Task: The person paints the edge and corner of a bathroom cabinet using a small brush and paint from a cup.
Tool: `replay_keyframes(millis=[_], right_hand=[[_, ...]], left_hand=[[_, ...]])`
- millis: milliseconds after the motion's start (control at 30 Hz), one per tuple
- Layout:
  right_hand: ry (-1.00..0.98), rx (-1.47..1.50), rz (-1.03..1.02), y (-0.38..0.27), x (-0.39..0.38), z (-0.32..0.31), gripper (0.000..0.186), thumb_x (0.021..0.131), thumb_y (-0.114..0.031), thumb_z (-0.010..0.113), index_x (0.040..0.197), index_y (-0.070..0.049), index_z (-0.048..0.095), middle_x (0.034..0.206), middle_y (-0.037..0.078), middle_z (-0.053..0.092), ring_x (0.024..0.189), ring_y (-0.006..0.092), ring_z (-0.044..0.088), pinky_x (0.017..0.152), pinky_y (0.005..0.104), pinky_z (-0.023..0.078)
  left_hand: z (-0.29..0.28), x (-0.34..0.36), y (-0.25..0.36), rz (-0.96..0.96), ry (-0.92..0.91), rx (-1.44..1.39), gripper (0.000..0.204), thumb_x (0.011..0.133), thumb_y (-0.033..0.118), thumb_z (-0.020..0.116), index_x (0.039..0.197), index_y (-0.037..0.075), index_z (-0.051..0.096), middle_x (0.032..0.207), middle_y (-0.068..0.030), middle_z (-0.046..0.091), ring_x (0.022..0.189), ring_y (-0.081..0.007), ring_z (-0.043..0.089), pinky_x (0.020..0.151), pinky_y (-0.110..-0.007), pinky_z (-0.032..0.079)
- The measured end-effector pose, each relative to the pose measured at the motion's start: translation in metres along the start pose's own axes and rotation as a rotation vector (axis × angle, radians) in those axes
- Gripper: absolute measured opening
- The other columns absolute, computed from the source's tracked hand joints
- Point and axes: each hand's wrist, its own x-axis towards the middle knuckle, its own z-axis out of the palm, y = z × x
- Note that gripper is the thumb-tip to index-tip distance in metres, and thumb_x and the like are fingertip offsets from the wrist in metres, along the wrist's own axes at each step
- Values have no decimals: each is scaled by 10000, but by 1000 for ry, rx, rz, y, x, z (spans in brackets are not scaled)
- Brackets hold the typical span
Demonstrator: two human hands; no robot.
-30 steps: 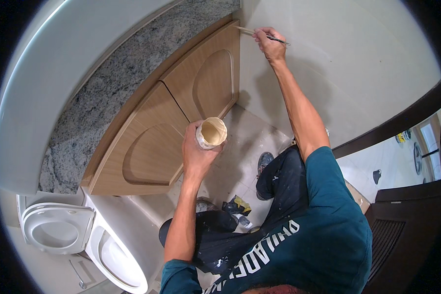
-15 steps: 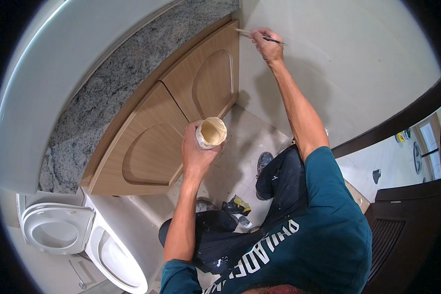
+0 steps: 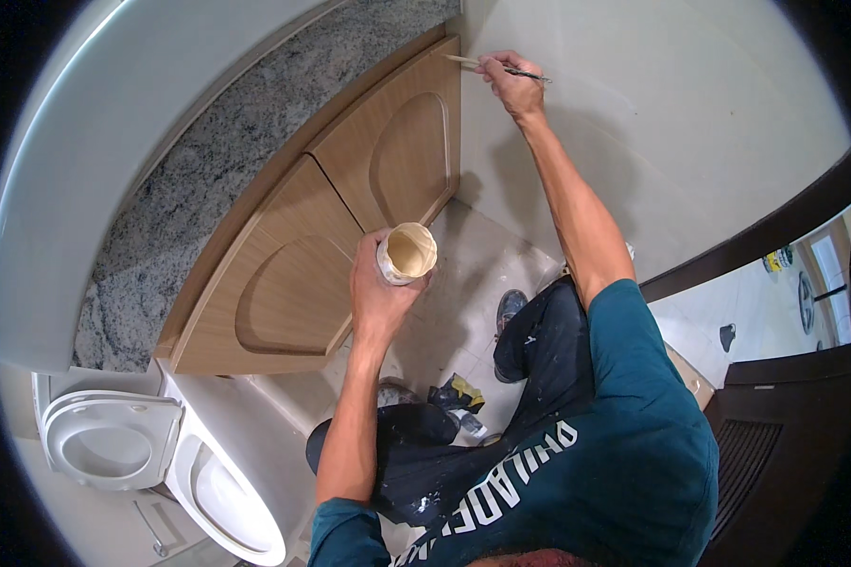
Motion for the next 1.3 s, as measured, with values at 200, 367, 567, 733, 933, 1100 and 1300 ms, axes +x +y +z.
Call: replay_keyframes(millis=[200,367,567,733,933,1100,1300], right_hand=[[38,67,4,-1,0,0,194,949,-162,738,1028,14,730,871,80,759,669,53,605,524,206,443],[-16,-25,-11,3,2,-1,228,929,-207,738,1013,4,743,862,59,770,720,78,644,610,238,500],[24,44,-61,4,3,-2,208,943,-168,730,1048,12,733,881,78,761,690,59,609,527,201,444],[-6,-31,-36,1,1,1,217,942,-172,730,1062,10,734,886,76,764,695,57,614,527,194,446],[29,29,-43,1,3,-1,222,941,-185,730,1058,4,735,877,70,763,689,51,606,529,199,447],[-18,-19,-36,2,-1,1,210,941,-175,728,1053,3,735,870,68,761,682,50,603,530,197,447],[12,49,-67,0,1,-1,190,942,-164,720,1028,4,742,858,65,759,679,47,596,531,203,442]], left_hand=[[-1,0,-1,5,3,15,640,714,146,923,1241,2,588,1135,-109,701,1057,-211,669,946,-350,528],[0,0,3,-4,-5,7,639,717,146,923,1242,4,586,1134,-108,701,1058,-208,669,945,-349,528],[1,1,1,-6,-3,16,646,719,146,923,1249,7,581,1135,-108,702,1059,-207,668,943,-349,528],[2,0,-2,2,6,29,644,717,145,923,1246,4,583,1131,-108,705,1053,-208,671,941,-350,529],[0,0,1,7,-1,25,642,722,167,915,1248,4,584,1137,-112,705,1059,-210,673,943,-354,529],[1,0,3,2,-8,33,637,722,182,915,1238,5,586,1134,-118,705,1060,-215,675,944,-358,528],[3,0,0,3,-14,16,633,722,169,918,1232,1,582,1130,-117,701,1056,-216,674,944,-359,528]])
